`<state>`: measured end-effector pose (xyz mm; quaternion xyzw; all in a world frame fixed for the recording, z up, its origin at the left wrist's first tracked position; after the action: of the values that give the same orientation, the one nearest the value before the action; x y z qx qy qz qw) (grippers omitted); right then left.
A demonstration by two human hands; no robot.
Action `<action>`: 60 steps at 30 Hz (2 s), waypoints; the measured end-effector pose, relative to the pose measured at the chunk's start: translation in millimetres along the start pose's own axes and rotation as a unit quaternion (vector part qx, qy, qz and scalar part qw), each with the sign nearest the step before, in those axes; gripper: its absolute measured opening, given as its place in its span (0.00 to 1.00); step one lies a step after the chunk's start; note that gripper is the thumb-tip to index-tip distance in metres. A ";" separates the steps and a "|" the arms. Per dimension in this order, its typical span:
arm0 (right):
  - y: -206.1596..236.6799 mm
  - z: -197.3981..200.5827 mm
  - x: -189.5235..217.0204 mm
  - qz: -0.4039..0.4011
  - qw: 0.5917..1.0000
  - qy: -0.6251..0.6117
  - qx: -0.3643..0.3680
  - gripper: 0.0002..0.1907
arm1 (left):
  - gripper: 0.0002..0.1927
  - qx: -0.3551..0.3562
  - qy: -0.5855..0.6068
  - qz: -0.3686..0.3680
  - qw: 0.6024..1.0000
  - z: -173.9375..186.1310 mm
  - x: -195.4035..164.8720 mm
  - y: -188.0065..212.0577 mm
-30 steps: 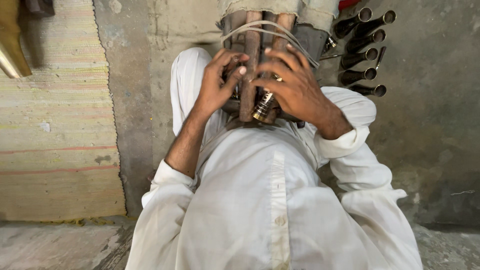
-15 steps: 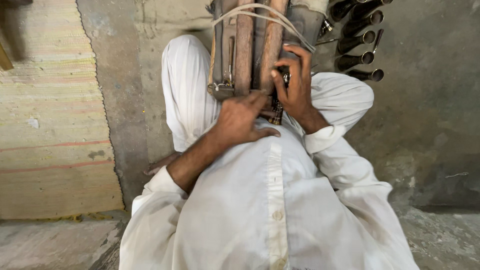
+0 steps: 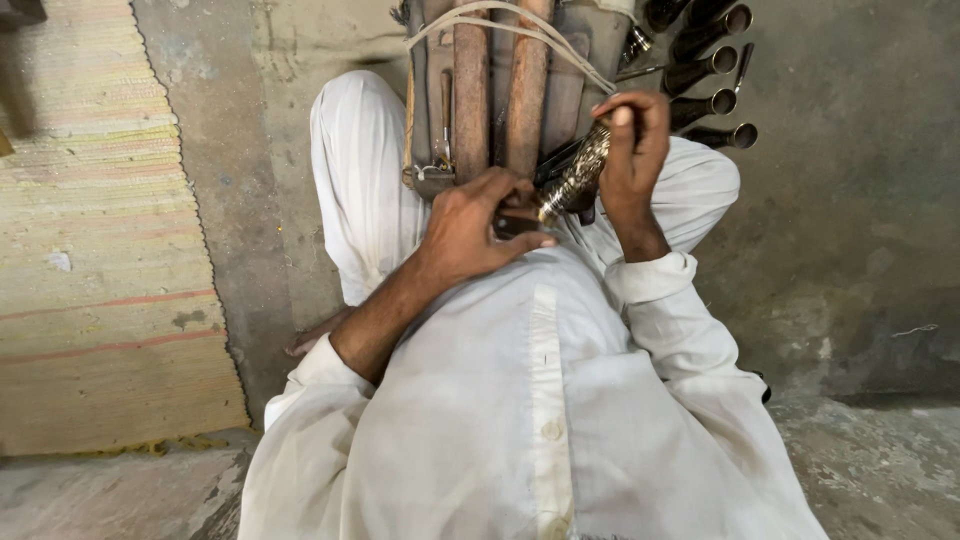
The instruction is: The person sits cross-legged on the floor with a brass vase-like object clamped in a wooden vise. They hold a small chisel against the vase surface and strike it with a wooden mallet, engraving decorative patterns, periodically rotating the vase and repositioning the chisel to work on different areas.
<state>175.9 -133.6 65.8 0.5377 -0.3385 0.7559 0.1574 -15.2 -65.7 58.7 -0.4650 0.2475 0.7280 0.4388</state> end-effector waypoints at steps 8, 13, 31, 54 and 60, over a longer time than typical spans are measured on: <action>-4.1 -16.1 4.2 0.038 0.992 -0.124 -0.002 0.18 | 0.27 -0.061 0.101 0.023 0.993 16.1 1.9 7.2; 2.5 -25.9 -3.6 -0.066 0.951 -0.273 0.126 0.26 | 0.26 -0.088 0.079 0.010 0.993 41.1 5.3 7.9; 29.2 -40.3 -16.6 -0.177 0.935 -0.195 0.238 0.36 | 0.21 -0.036 0.266 -0.103 0.958 86.0 29.4 -76.3; 28.5 -47.5 -0.9 -0.052 0.994 -0.047 0.088 0.41 | 0.20 -0.031 0.313 -0.128 0.941 65.5 35.9 -96.6; 32.4 -44.4 -5.5 -0.024 0.997 -0.010 0.067 0.41 | 0.20 -0.034 0.336 -0.104 0.935 59.9 41.1 -95.6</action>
<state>127.1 -126.0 41.1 0.5627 -0.2755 0.7675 0.1360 32.9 44.3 53.2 -0.7201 0.3058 0.4874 0.3877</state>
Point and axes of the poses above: each hand's wrist, its own y-axis away from the middle knuckle, its own z-axis out of the back of the hand, x = y × z, the point moved 4 cm from there along -y, towards the middle knuckle, and after that the axes turned 4 degrees about y, right-handed, at the moved point
